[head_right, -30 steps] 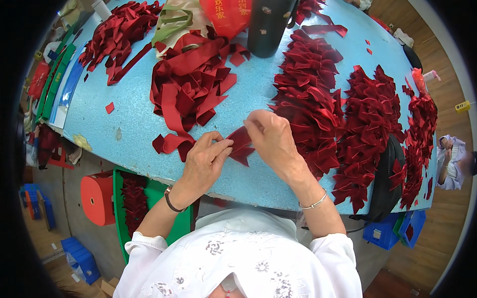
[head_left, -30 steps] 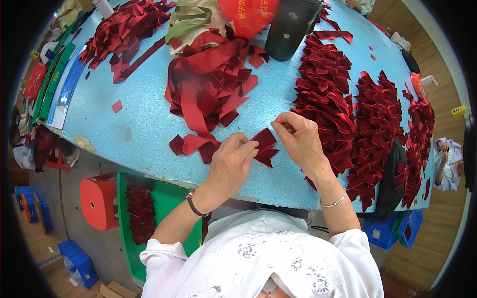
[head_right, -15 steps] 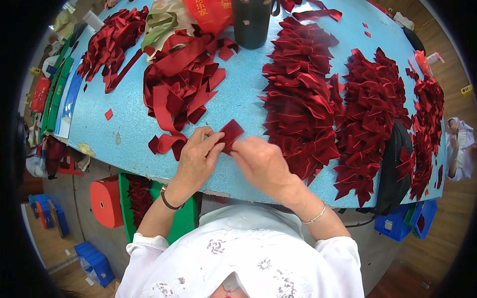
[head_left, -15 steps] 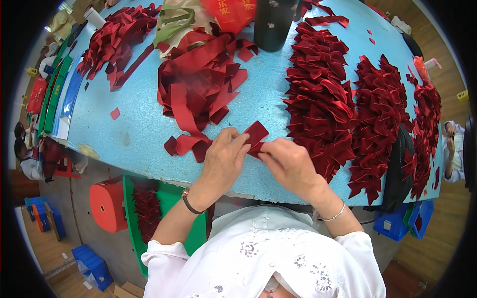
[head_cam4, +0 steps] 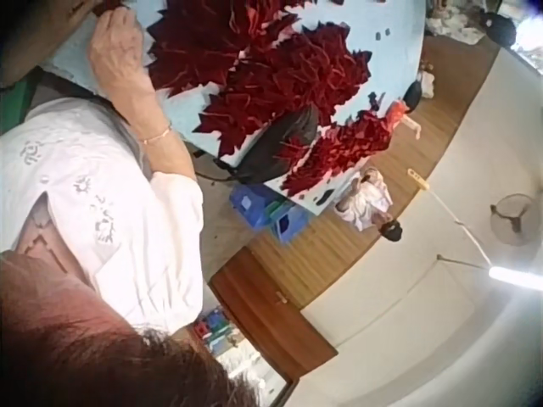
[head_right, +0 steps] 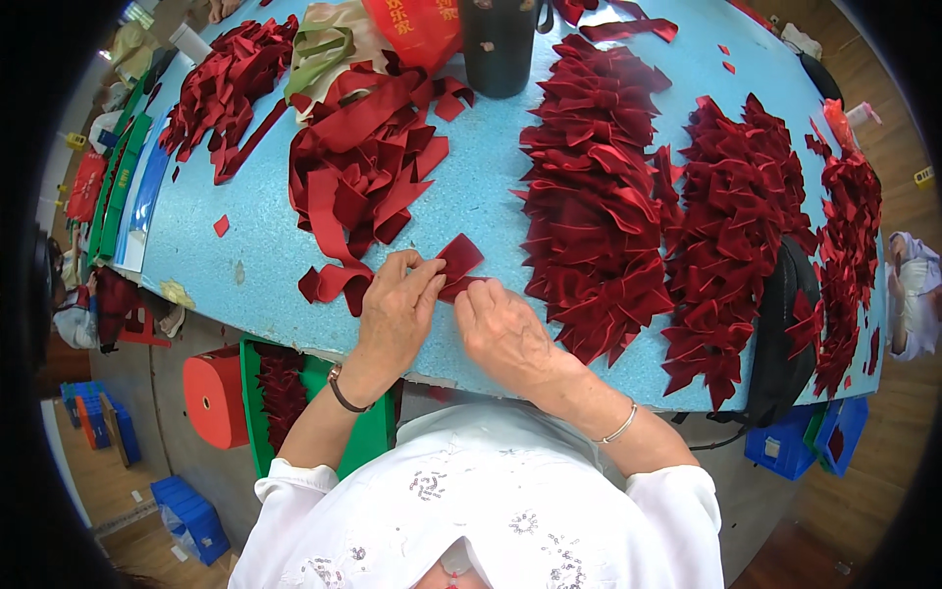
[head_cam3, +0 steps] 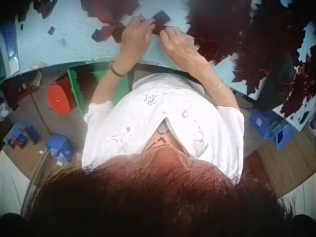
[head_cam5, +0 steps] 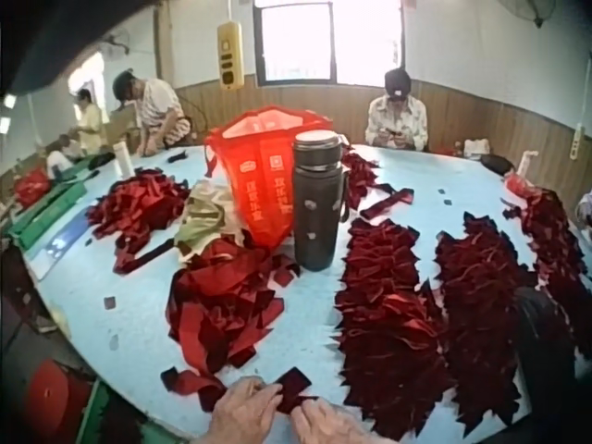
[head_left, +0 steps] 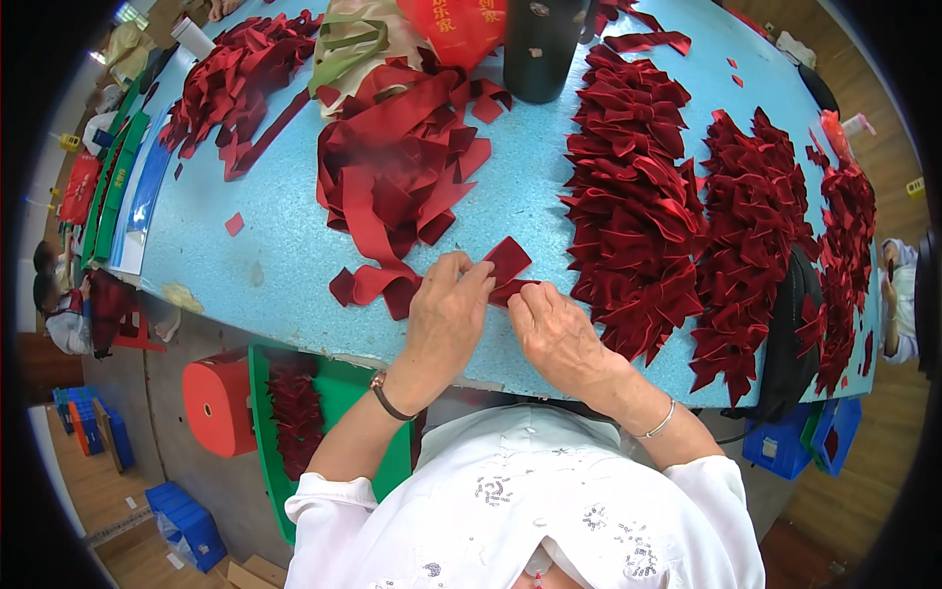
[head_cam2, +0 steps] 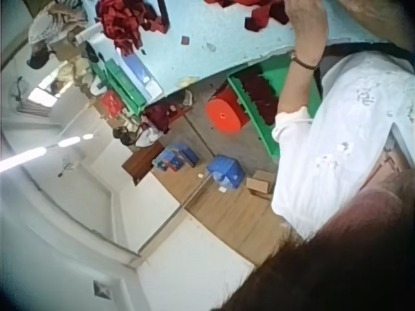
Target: Assembling red ribbon bows by hand at a factory workbench by folding fabric strips and securing them.
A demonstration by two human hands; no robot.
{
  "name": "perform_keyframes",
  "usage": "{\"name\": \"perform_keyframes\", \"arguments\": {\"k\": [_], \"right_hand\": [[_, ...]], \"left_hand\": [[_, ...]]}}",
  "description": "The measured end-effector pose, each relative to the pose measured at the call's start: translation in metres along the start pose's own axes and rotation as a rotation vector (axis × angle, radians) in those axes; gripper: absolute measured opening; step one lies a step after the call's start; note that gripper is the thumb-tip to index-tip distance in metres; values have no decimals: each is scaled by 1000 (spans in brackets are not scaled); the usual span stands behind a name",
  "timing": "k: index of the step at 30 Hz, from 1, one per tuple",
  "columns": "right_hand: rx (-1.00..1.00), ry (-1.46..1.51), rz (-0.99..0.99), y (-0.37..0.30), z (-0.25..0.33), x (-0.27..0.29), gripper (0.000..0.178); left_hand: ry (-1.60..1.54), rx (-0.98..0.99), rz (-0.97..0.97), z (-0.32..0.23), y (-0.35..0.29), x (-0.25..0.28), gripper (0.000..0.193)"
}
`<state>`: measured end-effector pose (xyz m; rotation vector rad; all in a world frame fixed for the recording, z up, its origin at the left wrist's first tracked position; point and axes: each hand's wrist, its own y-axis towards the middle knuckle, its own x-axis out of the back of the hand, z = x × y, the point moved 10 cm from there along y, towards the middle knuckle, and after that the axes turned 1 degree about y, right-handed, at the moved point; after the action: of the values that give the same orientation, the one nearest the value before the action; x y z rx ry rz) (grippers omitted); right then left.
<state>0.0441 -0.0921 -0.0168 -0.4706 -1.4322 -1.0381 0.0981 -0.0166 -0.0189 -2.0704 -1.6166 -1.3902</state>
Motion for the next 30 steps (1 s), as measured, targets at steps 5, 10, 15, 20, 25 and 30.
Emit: {"name": "perform_keyframes", "arguments": {"k": [5, 10, 15, 20, 25, 30], "right_hand": [[-45, -94, 128, 0, 1, -7, 22], [-88, -44, 110, -4, -4, -9, 17], [-217, 214, 158, -26, -24, 0, 14], [-73, 268, -127, 6, -15, 39, 16], [119, 271, -94, 19, -1, 14, 20], [89, 153, 86, 3, -10, 5, 18]], "left_hand": [[63, -10, -44, -3, -3, 1, 21], [36, -30, -97, -2, -4, 5, 19], [-18, -31, -77, 2, -4, 3, 15], [-63, -10, -57, 7, -2, 1, 15], [-81, -9, -47, 6, -1, -2, 16], [-79, -13, -45, 7, -3, -1, 17]]}}
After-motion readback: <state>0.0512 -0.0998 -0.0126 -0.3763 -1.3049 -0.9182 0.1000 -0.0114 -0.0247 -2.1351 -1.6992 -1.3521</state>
